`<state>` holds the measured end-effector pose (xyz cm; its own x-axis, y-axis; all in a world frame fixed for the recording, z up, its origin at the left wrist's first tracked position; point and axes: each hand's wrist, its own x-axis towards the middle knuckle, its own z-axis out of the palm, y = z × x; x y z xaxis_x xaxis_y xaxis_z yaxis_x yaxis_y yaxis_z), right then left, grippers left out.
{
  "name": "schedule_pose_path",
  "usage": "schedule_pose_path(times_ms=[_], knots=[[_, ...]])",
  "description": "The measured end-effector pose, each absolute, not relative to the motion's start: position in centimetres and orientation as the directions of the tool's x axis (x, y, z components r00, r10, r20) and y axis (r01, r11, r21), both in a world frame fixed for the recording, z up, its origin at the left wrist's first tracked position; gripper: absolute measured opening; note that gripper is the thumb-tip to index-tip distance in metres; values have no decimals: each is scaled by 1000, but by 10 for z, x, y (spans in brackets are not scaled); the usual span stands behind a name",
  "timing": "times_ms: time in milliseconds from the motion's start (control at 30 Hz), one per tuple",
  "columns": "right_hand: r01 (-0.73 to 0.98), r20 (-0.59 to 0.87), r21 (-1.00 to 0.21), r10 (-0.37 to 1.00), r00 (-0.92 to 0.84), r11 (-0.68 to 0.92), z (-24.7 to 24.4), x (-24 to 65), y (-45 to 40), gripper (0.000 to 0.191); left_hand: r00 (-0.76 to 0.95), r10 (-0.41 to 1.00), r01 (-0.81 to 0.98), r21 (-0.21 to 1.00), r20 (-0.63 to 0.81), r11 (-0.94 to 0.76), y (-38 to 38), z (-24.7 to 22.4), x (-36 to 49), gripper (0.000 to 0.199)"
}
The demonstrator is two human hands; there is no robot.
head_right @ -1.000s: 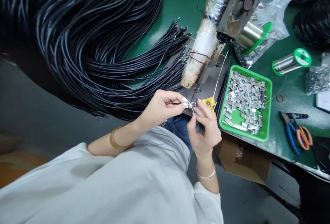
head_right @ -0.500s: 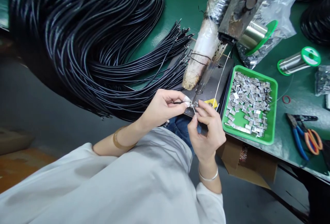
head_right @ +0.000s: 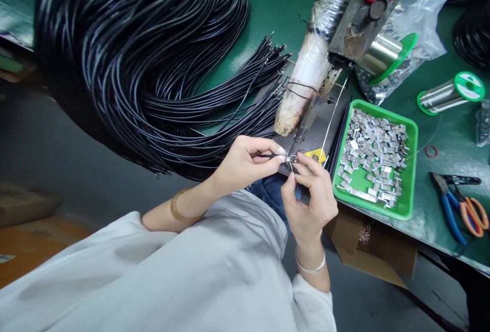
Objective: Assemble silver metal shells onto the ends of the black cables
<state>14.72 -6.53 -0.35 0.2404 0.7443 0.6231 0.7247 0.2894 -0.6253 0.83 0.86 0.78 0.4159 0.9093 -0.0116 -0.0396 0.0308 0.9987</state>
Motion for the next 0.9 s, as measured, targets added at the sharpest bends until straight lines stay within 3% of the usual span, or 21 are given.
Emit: schedule_pose_path(times_ms=[400, 900], knots=[[746, 603, -611, 766, 222, 265, 6, 147, -62, 16, 395, 919, -113, 992, -5, 54, 10, 8, 12, 12], [819, 648, -485, 755, 103, 305, 4, 151, -65, 21, 438, 898, -106, 989, -46, 102, 7, 0, 9, 11]])
